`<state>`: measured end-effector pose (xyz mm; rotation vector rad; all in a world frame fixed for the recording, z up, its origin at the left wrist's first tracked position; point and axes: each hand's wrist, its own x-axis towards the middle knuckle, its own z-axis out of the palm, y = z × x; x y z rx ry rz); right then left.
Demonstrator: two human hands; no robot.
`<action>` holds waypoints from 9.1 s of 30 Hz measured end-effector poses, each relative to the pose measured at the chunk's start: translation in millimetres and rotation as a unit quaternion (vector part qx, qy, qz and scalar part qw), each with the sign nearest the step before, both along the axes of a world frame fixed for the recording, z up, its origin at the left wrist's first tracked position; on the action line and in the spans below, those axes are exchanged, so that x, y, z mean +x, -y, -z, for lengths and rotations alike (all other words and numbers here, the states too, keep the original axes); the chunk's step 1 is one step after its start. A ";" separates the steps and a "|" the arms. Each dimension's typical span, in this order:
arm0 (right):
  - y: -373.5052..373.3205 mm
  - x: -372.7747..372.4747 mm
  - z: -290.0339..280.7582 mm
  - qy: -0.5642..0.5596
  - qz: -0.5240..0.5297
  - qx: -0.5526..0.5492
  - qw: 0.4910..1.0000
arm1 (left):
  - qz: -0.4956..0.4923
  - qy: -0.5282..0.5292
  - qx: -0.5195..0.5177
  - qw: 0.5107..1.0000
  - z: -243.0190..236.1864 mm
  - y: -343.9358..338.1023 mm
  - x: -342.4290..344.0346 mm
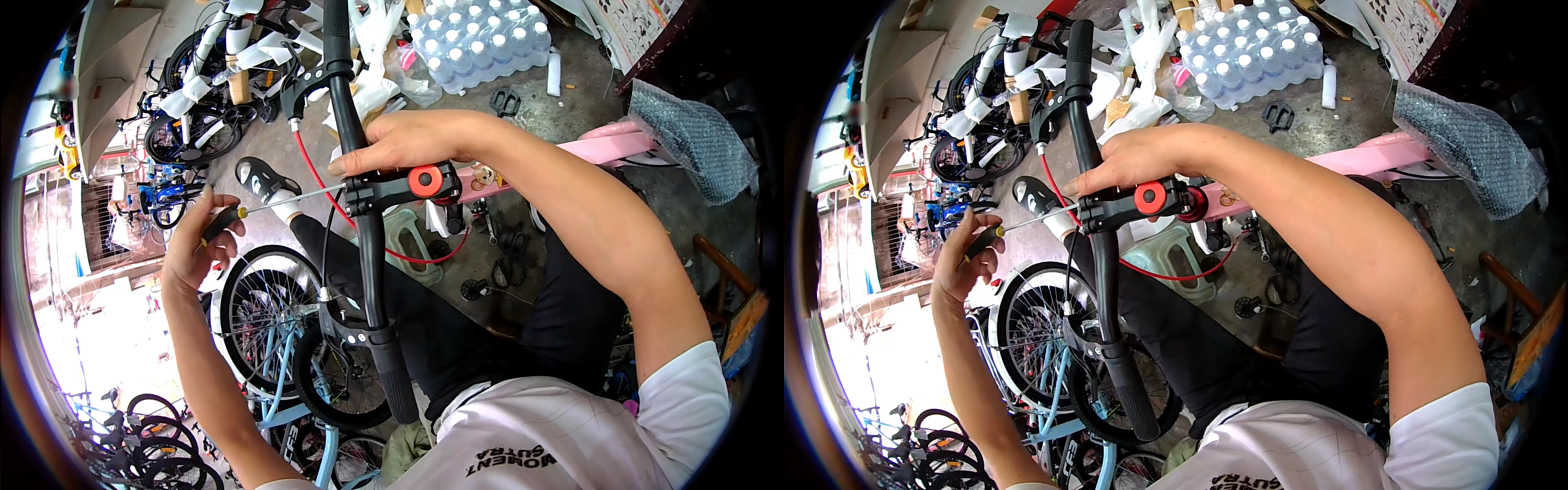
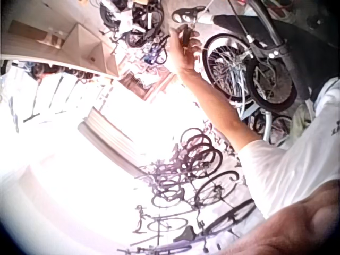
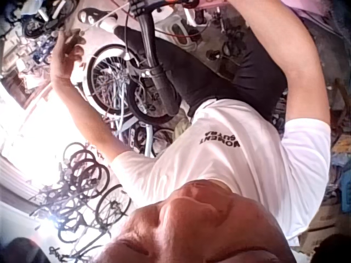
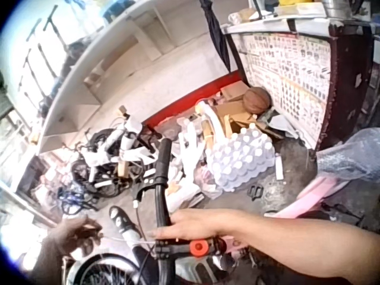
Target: The person attaches components to a bicycle handlebar using a hex key and adjusts the cables by hand.
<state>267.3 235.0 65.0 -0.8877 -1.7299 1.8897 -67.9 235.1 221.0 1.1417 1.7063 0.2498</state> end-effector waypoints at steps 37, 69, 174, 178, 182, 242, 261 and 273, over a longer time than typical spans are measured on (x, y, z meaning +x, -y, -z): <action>0.2 4.1 -2.6 0.005 -0.032 -0.021 0.999 | -0.051 -0.171 0.164 0.970 30.4 30.5 6.7; -3.4 0.6 5.9 0.007 -0.031 -0.020 0.999 | -0.006 -0.162 0.060 0.985 4.5 30.4 24.8; 71.6 -19.1 7.3 0.237 0.230 0.638 0.696 | -0.100 -0.233 0.409 0.876 100.1 80.7 -3.2; 66.8 -22.9 11.8 0.217 0.248 0.677 0.658 | -0.095 -0.263 0.448 0.849 98.3 81.4 1.3; 67.3 -23.3 10.5 0.220 0.245 0.676 0.659 | -0.085 -0.263 0.484 0.831 97.1 81.3 5.8; 82.3 -29.5 11.8 0.281 0.293 0.670 0.622 | -0.222 0.772 0.433 0.409 207.9 62.5 53.0; 81.0 -23.9 21.8 0.261 0.352 0.681 0.587 | -0.375 0.022 0.614 0.694 169.4 64.5 77.6; 78.4 -24.6 19.2 0.252 0.346 0.688 0.587 | -0.373 0.659 0.391 0.523 185.0 56.9 51.9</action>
